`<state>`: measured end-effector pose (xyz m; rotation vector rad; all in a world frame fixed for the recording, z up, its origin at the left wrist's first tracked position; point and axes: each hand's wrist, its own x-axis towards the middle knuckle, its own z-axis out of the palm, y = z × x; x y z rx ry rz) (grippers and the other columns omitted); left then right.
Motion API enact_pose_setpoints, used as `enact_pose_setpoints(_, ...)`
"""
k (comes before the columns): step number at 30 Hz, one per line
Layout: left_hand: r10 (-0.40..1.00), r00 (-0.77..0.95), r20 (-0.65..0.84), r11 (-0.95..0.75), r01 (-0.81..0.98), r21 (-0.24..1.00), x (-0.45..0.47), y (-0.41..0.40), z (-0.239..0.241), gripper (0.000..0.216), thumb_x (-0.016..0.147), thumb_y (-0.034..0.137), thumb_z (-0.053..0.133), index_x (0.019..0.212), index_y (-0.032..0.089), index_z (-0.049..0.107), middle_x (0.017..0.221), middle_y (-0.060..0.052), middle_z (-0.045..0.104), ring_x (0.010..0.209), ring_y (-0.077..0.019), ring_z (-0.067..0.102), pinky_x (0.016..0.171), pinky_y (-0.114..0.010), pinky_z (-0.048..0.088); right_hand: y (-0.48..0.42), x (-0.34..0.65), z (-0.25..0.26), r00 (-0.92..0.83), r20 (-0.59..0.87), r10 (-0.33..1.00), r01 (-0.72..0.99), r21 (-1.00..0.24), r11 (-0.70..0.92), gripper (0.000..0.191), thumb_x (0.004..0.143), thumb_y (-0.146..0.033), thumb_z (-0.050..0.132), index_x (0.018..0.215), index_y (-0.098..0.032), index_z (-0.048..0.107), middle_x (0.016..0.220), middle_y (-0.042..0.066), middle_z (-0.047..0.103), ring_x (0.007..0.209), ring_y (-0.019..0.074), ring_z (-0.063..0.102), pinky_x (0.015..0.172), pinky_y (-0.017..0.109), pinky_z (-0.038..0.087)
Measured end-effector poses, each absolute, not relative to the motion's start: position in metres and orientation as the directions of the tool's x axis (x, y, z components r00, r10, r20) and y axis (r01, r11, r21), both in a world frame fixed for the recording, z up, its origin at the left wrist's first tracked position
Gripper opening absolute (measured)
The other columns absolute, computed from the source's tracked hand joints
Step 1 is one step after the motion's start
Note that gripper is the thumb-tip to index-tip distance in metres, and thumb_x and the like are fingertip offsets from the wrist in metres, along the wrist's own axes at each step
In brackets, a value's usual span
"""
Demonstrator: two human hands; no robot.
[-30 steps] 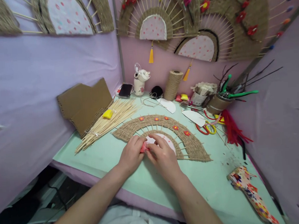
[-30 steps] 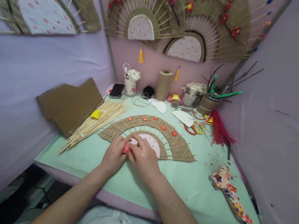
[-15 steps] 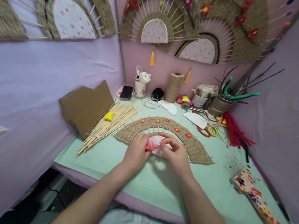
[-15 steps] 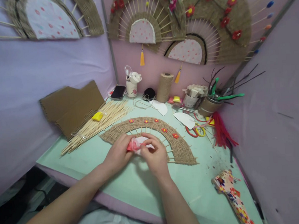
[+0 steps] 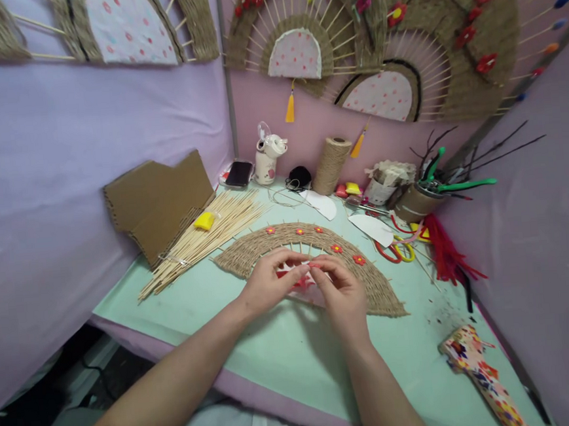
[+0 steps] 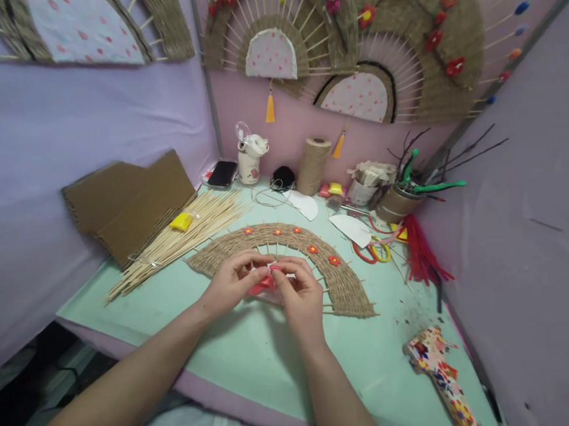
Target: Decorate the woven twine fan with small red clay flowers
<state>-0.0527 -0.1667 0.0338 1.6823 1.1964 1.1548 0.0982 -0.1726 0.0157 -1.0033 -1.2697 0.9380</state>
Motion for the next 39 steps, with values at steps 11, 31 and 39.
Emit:
enact_pose_setpoints(11,0.957,0.251,-0.143,0.200,-0.220,0.955,-0.051,-0.134,0.041,0.036,0.062,0.048,0.082,0.070,0.014,0.071,0.063,0.000,0.064,0.052,-0.0071,0.049,0.049,-0.020,0.035,-0.161,0.101,0.053,-0.222,0.542,0.811,0.591,-0.587,0.554,0.019,0.092,-0.022,0.054,0.097,-0.022,0.073,0.092,0.006,0.064,0.083,0.0186,0.060,0.072,0.032,0.050)
enact_pose_setpoints(31,0.949,0.253,-0.189,0.303,-0.559,0.772,-0.056,-0.140,0.027,0.036,0.069,0.042,0.081,0.059,0.013,0.062,0.044,0.007,0.044,0.040,-0.0022,0.032,0.038,-0.016,0.022,-0.142,0.100,0.024,0.048,0.573,0.818,0.432,-0.750,0.501,0.015,0.091,-0.025,0.056,0.093,-0.020,0.070,0.090,0.004,0.068,0.083,0.0168,0.063,0.075,0.031,0.050)
enact_pose_setpoints(39,0.920,0.263,-0.292,0.391,-0.691,0.609,-0.055,-0.137,0.030,0.024,0.084,-0.005,0.052,0.090,0.007,0.071,0.083,-0.009,0.070,0.069,-0.0066,0.064,0.070,-0.015,0.052,-0.146,0.092,0.026,-0.003,0.622,0.783,0.454,-0.697,0.555,0.016,0.093,-0.021,0.054,0.097,-0.020,0.069,0.091,0.004,0.068,0.084,0.0157,0.062,0.068,0.028,0.050)
